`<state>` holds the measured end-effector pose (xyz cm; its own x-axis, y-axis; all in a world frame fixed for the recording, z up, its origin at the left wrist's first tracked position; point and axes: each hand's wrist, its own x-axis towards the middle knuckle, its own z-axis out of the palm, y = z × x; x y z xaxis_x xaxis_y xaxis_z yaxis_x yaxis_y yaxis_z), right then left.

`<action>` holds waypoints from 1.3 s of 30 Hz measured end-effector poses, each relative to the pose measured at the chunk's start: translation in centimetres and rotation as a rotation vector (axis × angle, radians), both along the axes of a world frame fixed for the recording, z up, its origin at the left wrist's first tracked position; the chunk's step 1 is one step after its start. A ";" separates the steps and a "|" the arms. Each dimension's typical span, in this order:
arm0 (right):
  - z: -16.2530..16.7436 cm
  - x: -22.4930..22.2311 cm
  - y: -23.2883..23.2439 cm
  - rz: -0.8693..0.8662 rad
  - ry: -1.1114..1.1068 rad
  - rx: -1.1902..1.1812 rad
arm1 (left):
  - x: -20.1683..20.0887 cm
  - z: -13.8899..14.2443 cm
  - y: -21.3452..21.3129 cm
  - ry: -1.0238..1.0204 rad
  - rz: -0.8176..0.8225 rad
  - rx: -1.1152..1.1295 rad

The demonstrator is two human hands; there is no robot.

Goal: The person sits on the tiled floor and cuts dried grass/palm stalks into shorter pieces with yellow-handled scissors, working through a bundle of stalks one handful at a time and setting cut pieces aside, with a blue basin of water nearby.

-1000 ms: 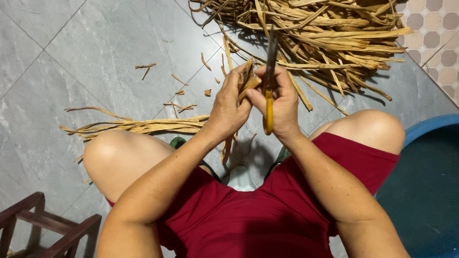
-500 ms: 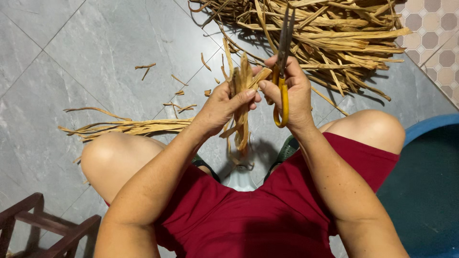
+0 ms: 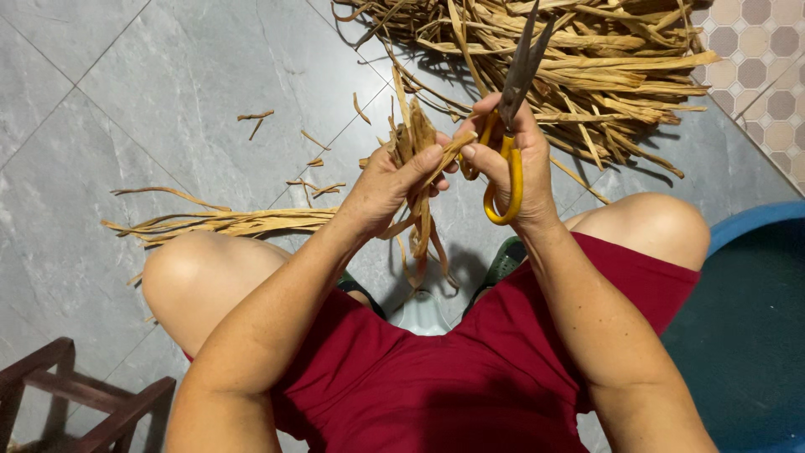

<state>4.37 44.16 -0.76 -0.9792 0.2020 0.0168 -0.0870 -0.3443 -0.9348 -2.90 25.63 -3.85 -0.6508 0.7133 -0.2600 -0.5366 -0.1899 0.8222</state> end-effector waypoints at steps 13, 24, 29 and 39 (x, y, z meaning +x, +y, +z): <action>0.4 0.3 0.3 -0.042 0.030 -0.066 | -0.7 2.6 -0.9 0.742 0.394 -0.268; 0.1 0.3 0.0 -0.064 0.044 0.053 | -0.2 1.4 0.0 0.403 0.108 -0.151; 0.0 0.4 -0.2 -0.042 -0.021 0.106 | 0.3 -0.2 0.6 0.356 0.062 -0.212; -0.7 0.3 -0.2 -0.080 -0.042 0.177 | -0.2 1.1 0.0 0.279 0.061 -0.167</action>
